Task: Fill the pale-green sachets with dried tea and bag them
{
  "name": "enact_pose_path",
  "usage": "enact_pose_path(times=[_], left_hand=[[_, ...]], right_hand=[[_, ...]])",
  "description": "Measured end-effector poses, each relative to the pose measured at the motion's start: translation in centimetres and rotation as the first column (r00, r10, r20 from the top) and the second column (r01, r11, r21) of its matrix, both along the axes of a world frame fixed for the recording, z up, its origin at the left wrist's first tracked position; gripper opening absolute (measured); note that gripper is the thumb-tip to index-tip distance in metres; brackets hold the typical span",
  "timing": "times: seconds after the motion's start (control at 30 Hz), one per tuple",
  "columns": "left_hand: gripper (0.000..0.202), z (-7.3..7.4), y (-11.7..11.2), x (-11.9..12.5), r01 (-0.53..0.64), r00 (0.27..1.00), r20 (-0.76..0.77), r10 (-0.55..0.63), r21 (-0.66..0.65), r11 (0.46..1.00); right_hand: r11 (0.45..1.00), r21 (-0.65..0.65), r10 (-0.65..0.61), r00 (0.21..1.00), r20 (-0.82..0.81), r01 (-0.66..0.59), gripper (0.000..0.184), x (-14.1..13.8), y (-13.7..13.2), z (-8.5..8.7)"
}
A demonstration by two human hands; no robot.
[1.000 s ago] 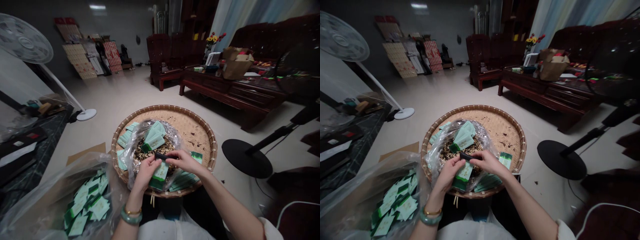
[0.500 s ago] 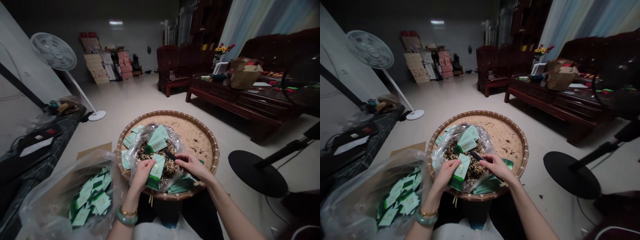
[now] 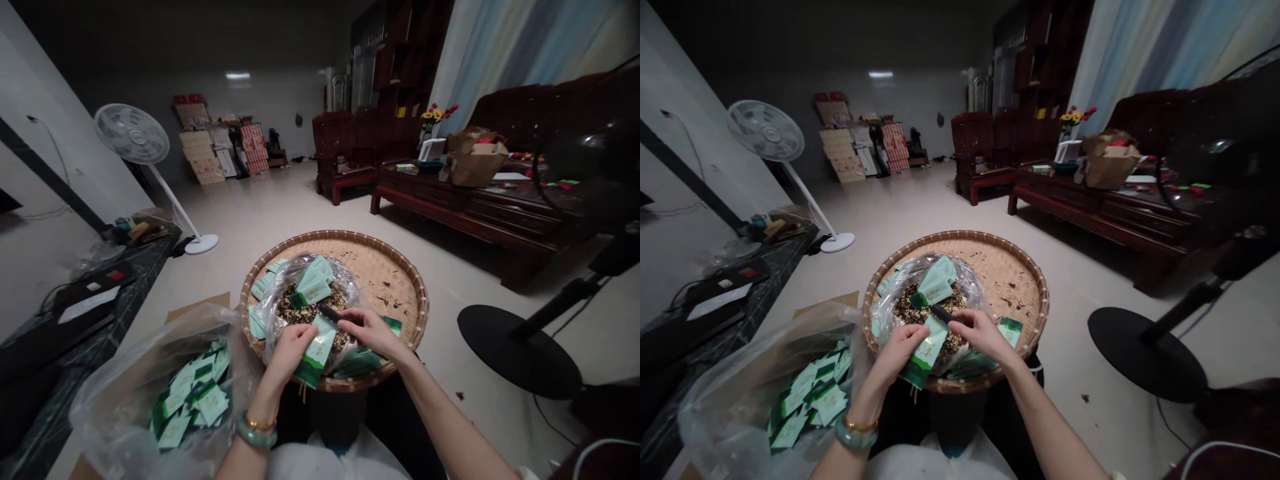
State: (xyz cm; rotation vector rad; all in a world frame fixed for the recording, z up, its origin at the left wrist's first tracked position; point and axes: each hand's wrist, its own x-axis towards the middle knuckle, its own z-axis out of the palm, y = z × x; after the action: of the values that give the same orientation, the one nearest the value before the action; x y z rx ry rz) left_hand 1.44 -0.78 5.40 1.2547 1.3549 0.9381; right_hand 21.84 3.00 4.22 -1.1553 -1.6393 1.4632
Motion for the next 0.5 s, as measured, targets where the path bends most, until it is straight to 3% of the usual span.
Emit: enact_pose_path(times=[0.07, 0.17, 0.23, 0.33, 0.4, 0.5], left_hand=[[0.039, 0.0, -0.5, -0.6, -0.048, 0.999, 0.025, 0.047, 0.019, 0.999], [0.039, 0.1, -1.1, -1.1, -0.110, 0.988, 0.115, 0.106, 0.032, 0.993], [0.038, 0.3, -1.4, -1.1, -0.121, 0.972, 0.204, 0.116, 0.013, 0.993], [0.037, 0.7, -1.9, -0.8, -0.114, 0.944, 0.311, 0.112, -0.012, 0.993], [0.034, 0.9, -2.1, -0.6, -0.116, 0.935, 0.337, 0.112, -0.007, 0.993], [0.032, 0.6, -2.3, -0.4, -0.107, 0.937, 0.333, 0.103, -0.008, 0.994]], right_hand=[[0.996, 0.036, -0.079, 0.996, 0.047, 0.078, 0.044, 0.7, 0.0, -0.3], [0.954, 0.266, -0.206, 0.949, 0.237, 0.141, 0.039, 1.2, 0.4, -1.7], [0.899, 0.420, -0.304, 0.869, 0.391, 0.125, 0.036, 1.0, 0.7, -3.1], [0.856, 0.501, -0.415, 0.751, 0.514, 0.129, 0.038, 0.1, 1.0, -4.7], [0.821, 0.547, -0.464, 0.752, 0.468, 0.166, 0.036, -0.6, 1.0, -4.8], [0.800, 0.537, -0.438, 0.872, 0.219, 0.267, 0.032, -1.8, 0.5, -3.5]])
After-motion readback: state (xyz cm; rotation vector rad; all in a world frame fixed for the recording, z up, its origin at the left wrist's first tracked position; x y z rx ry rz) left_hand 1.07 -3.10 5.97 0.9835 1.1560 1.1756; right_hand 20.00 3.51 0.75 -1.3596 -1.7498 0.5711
